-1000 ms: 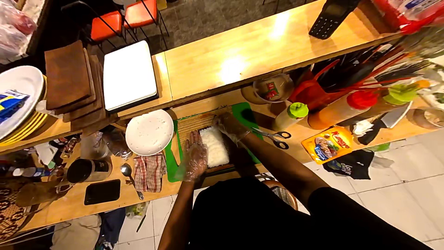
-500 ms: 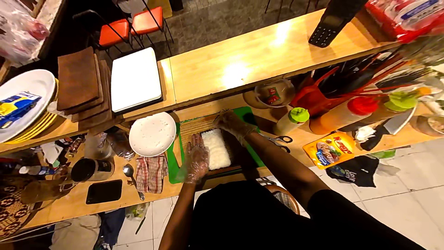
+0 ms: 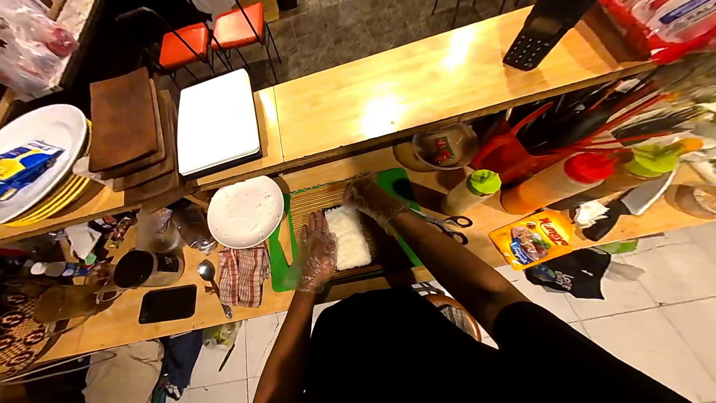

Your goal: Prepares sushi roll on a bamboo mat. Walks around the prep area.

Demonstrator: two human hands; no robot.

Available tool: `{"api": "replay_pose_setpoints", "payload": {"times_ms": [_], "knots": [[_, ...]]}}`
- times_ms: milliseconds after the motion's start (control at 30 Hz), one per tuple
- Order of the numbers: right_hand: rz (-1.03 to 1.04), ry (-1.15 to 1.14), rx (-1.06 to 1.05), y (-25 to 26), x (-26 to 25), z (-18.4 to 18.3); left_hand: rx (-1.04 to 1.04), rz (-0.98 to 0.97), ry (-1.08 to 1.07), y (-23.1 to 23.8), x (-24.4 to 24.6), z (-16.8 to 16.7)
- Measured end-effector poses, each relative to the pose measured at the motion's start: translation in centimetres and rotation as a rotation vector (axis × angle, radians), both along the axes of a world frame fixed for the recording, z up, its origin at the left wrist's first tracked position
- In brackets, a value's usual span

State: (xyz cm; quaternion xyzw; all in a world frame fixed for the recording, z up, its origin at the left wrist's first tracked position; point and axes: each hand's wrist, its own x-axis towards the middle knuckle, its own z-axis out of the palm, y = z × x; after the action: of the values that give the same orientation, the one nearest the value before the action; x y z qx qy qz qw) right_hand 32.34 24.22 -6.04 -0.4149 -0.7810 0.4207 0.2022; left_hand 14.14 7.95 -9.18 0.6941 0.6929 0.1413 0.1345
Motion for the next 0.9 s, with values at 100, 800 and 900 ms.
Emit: {"api": "replay_pose_setpoints", "payload": {"times_ms": [100,800,900], "knots": [[-0.024,0.107,-0.062,-0.4,-0.3,-1.2,0.018,-0.009,-0.010,-0.2,-0.1,-0.4],[0.074,-0.180,0.130,0.8,0.2,-0.1,0.027,-0.010,-0.025,-0.3,0.1,-0.2],[0.048,-0.079,0.106,0.2,0.1,-0.5,0.022,-0.016,-0.008,-0.5,0.0,-0.5]]}}
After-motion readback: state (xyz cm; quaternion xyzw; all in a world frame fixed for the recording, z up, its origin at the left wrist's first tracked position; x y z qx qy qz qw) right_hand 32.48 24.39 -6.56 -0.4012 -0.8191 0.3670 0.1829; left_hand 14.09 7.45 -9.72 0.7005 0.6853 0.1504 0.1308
